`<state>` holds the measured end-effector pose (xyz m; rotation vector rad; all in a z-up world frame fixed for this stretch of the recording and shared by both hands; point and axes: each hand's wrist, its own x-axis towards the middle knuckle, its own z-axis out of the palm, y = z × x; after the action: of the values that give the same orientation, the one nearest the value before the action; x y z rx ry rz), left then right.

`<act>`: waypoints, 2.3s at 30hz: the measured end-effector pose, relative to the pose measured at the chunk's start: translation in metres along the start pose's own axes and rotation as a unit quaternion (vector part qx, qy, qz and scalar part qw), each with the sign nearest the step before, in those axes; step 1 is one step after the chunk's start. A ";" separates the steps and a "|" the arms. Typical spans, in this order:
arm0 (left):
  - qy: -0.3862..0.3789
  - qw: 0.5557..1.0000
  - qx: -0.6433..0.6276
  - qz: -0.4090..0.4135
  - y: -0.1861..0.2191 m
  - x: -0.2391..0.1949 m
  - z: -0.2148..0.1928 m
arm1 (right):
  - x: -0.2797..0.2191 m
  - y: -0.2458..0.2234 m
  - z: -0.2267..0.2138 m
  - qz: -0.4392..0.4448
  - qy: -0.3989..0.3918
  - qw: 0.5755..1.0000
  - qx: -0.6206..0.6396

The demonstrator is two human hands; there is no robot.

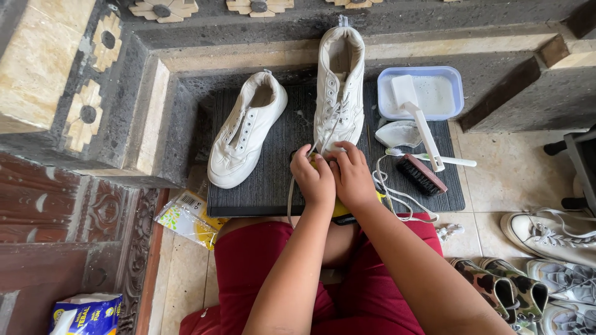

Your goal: Lacing a white sneaker by threading the shoelace through the eyelets

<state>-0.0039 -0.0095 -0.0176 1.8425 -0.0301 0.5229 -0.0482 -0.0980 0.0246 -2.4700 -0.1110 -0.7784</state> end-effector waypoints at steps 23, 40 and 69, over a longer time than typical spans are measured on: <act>-0.195 0.631 -0.644 -0.386 0.047 0.062 -0.026 | -0.011 0.011 0.022 -0.100 0.058 0.986 -0.123; -0.166 0.647 -0.635 -0.388 0.072 0.076 -0.010 | -0.012 0.013 0.021 -0.146 0.065 0.983 -0.095; -0.327 0.922 0.190 -0.085 0.045 0.012 -0.079 | -0.008 0.002 0.001 -0.056 0.084 0.993 -0.060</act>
<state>-0.0321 0.0504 0.0465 2.3023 -0.2305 -0.2487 -0.0541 -0.0988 0.0180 -2.5146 -0.1444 -1.0669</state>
